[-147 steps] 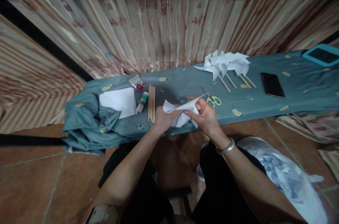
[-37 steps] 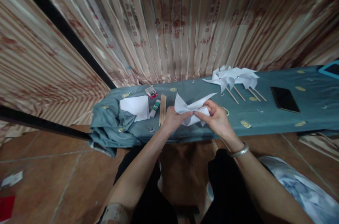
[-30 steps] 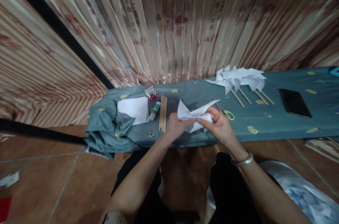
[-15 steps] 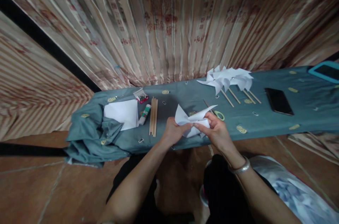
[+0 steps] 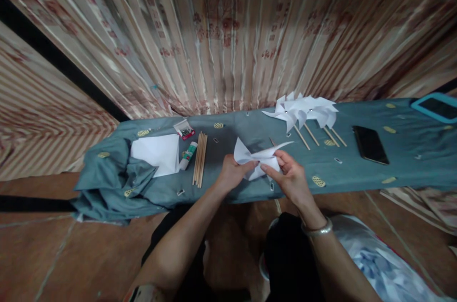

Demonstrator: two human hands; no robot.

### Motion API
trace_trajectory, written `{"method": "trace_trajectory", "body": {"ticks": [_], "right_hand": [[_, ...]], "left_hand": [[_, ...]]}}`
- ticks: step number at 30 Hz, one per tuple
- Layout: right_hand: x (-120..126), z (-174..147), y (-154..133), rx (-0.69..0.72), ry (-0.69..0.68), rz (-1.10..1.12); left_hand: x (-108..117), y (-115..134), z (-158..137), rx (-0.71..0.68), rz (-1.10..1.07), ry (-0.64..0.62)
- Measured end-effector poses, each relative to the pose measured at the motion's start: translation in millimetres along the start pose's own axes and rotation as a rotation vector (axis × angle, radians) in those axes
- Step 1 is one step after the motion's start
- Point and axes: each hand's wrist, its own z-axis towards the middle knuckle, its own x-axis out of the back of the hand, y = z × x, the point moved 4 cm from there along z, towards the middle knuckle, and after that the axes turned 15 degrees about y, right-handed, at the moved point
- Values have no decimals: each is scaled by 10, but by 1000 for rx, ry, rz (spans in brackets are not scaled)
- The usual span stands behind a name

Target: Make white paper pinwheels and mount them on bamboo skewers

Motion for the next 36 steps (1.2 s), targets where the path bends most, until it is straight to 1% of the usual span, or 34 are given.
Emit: {"method": "trace_trajectory", "body": {"ticks": [2, 5, 7, 9, 11, 13, 15, 18, 20, 23, 31, 36], "right_hand": [[71, 88, 15, 42, 90, -3], [198, 219, 67, 111, 221, -23], [274, 278, 109, 157, 264, -48], [331, 301, 138, 209, 268, -122], [367, 291, 148, 274, 260, -271], [377, 262, 147, 346, 244, -458], [355, 233, 155, 424, 202, -607], [278, 207, 201, 541, 116, -729], [224, 206, 243, 591, 82, -783], [166, 220, 267, 624, 84, -822], [141, 259, 219, 662, 111, -838], [168, 266, 314, 720, 92, -929]], "left_hand": [[38, 8, 78, -7, -18, 69], [158, 41, 228, -20, -79, 209], [246, 99, 325, -79, -194, 285], [304, 150, 398, -100, -319, 316], [325, 191, 432, -95, -404, 324], [312, 208, 427, -58, -444, 317], [278, 196, 397, -7, -444, 298], [228, 145, 353, 47, -418, 278], [201, 102, 339, 88, -406, 273], [161, 60, 323, 141, -393, 250], [126, 22, 232, 180, -333, 253], [128, 24, 183, 132, -283, 252]]}}
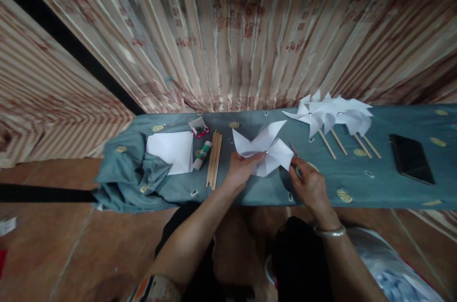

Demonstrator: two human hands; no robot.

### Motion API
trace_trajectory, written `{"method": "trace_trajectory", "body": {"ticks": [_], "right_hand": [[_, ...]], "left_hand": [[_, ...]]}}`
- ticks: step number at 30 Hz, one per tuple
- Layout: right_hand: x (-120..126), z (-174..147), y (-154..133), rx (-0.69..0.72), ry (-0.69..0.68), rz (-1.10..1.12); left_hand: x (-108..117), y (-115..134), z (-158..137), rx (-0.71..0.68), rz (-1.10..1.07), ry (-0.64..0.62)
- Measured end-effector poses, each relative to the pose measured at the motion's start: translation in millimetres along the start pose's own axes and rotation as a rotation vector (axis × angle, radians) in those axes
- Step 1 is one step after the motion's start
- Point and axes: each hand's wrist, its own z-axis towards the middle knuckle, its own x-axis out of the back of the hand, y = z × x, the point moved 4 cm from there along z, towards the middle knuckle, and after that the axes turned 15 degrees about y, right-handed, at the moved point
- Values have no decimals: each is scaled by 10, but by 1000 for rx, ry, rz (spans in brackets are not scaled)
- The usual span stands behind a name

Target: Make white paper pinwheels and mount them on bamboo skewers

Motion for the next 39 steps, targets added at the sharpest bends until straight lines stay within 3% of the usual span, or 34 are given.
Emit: {"method": "trace_trajectory", "body": {"ticks": [8, 17, 19, 23, 29, 33, 36, 39], "right_hand": [[-173, -44, -106, 108, -111, -77], [-494, -116, -323, 124, -97, 81], [-469, -42, -259, 74, -102, 96], [-257, 171, -83, -191, 99, 125], [-181, 256, -174, -618, 143, 599], [-230, 254, -373, -683, -7, 881], [-252, 217, -497, -701, -168, 906], [-247, 186, -573, -717, -230, 909]], "left_hand": [[-9, 40, -68, -19, 0, -51], [73, 119, -32, -45, 27, -50], [115, 132, -20, -48, 39, -52], [220, 217, -15, -87, 122, -48], [324, 338, -34, -109, 272, -75], [325, 359, -54, -143, 355, -116], [304, 364, -68, -160, 361, -127], [274, 329, -69, -153, 343, -146]]}}
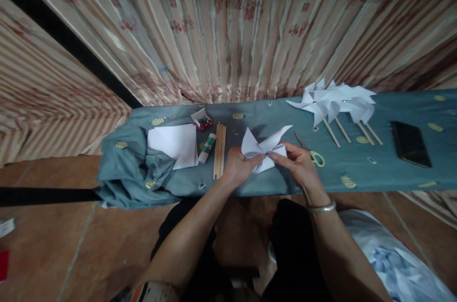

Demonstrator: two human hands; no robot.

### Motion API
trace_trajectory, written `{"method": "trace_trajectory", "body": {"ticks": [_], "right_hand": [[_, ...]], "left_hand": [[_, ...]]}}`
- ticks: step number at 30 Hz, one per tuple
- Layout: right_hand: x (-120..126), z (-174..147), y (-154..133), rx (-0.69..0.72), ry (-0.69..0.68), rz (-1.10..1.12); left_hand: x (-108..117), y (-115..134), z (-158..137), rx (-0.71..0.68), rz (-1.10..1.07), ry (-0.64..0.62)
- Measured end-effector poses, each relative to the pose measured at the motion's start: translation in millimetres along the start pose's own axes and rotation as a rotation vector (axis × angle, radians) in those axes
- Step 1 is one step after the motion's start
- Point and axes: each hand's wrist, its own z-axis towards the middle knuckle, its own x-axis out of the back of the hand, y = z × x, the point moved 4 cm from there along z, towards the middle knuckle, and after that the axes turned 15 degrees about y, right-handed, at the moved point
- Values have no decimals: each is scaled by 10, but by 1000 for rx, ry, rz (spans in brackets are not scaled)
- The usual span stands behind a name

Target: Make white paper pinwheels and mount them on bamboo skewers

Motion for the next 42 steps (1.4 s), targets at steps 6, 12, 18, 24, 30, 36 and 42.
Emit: {"method": "trace_trajectory", "body": {"ticks": [6, 12, 18, 24, 30, 36, 42], "right_hand": [[34, -38, -5, -17, -10, -32], [83, -53, 27, -29, -12, -49], [105, -66, 83, -45, 31, -62], [114, -70, 146, -25, 80, -63], [126, -73, 187, -56, 100, -57], [173, -98, 115, -75, 176, -67], [426, -68, 124, -39, 309, -100]], "left_hand": [[-82, -154, 5, 15, 8, -35], [-127, -242, 1, 6, 61, -61], [-140, -226, -2, -63, 107, -91], [-147, -190, -6, -99, 190, -106], [-139, -207, -14, -144, 223, -141], [-104, -160, -61, -208, 216, -160], [40, 23, -57, -293, 83, -113]]}}
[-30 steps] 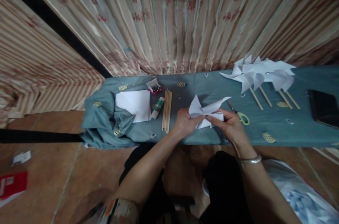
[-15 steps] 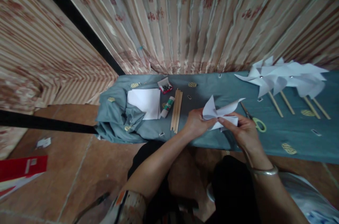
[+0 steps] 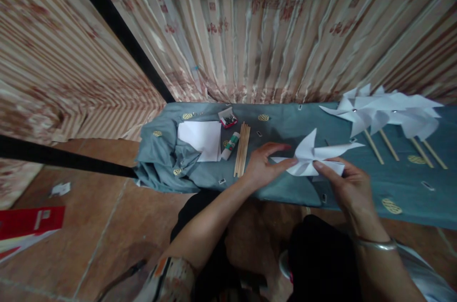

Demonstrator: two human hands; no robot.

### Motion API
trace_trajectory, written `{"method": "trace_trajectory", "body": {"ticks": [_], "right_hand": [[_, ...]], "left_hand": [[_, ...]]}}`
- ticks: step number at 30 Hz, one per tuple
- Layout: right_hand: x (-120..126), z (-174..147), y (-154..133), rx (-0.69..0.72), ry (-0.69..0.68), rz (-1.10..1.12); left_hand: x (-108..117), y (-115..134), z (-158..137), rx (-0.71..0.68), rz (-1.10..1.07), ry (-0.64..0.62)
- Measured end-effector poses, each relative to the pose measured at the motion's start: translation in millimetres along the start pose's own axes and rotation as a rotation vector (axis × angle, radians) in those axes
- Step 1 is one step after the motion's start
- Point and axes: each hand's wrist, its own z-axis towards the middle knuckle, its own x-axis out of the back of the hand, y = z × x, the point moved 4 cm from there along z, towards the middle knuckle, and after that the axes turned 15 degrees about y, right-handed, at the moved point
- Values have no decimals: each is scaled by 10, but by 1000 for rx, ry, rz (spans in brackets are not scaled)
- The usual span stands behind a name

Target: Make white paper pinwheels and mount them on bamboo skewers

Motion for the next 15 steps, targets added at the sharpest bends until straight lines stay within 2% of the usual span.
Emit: {"method": "trace_trajectory", "body": {"ticks": [4, 7, 10, 15], "right_hand": [[170, 39, -6, 27, 22, 20], [298, 28, -53, 7, 68, 40], [385, -18, -113, -25, 83, 71], [407, -128, -168, -58, 32, 36]], "left_hand": [[137, -114, 24, 33, -47, 55], [234, -241, 34, -4, 42, 54], [343, -311, 70, -81, 255, 11], [511, -248, 229, -413, 808, -7]]}}
